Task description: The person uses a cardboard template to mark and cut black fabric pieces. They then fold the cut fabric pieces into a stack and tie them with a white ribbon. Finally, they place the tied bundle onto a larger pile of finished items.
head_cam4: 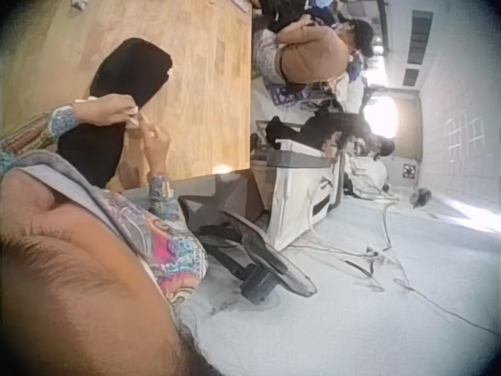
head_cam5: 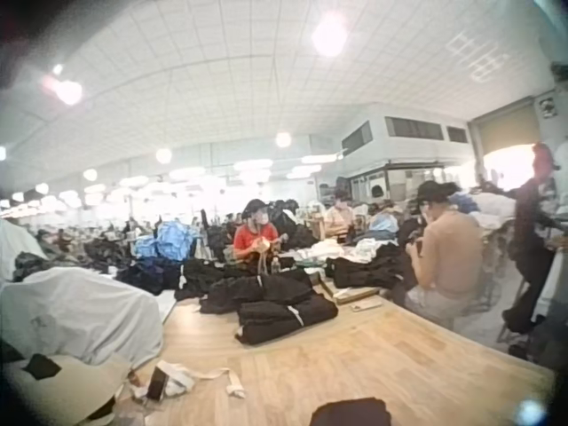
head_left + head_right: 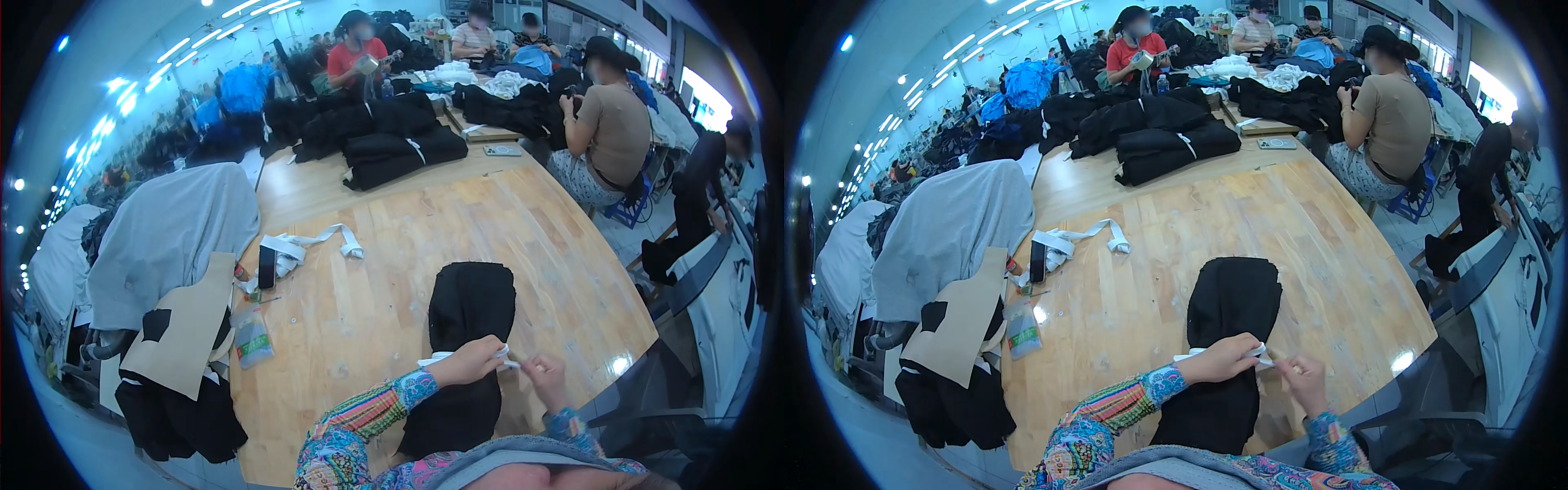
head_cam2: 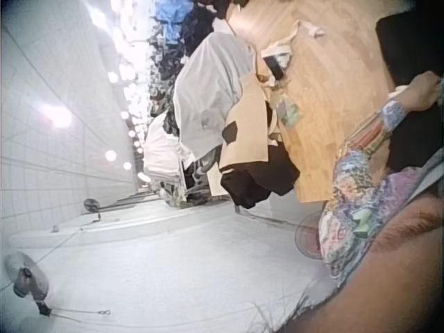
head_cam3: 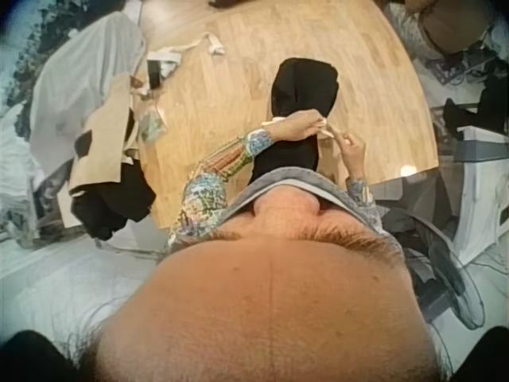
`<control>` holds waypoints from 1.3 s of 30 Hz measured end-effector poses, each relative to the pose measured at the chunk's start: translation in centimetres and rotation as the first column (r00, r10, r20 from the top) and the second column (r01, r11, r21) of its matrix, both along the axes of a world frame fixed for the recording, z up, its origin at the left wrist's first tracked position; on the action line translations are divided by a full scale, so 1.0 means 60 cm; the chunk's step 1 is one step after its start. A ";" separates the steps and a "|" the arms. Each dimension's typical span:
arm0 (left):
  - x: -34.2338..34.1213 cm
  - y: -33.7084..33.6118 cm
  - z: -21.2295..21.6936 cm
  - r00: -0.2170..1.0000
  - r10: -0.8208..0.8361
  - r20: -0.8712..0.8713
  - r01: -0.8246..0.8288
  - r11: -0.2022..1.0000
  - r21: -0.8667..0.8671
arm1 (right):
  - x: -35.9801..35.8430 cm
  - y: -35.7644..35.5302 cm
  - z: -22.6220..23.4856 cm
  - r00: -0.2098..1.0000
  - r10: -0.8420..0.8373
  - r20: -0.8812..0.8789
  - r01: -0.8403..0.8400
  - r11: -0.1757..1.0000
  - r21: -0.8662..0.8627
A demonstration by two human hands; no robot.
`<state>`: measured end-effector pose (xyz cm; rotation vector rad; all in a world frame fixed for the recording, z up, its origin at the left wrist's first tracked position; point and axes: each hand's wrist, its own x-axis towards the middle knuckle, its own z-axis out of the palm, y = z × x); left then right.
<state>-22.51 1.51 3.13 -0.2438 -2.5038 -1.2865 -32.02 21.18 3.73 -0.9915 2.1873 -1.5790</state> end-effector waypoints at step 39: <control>0.043 -0.062 0.001 0.956 -0.235 0.175 0.000 0.596 0.803 | 0.024 -0.093 -0.013 0.949 0.302 -0.086 -0.302 0.953 0.012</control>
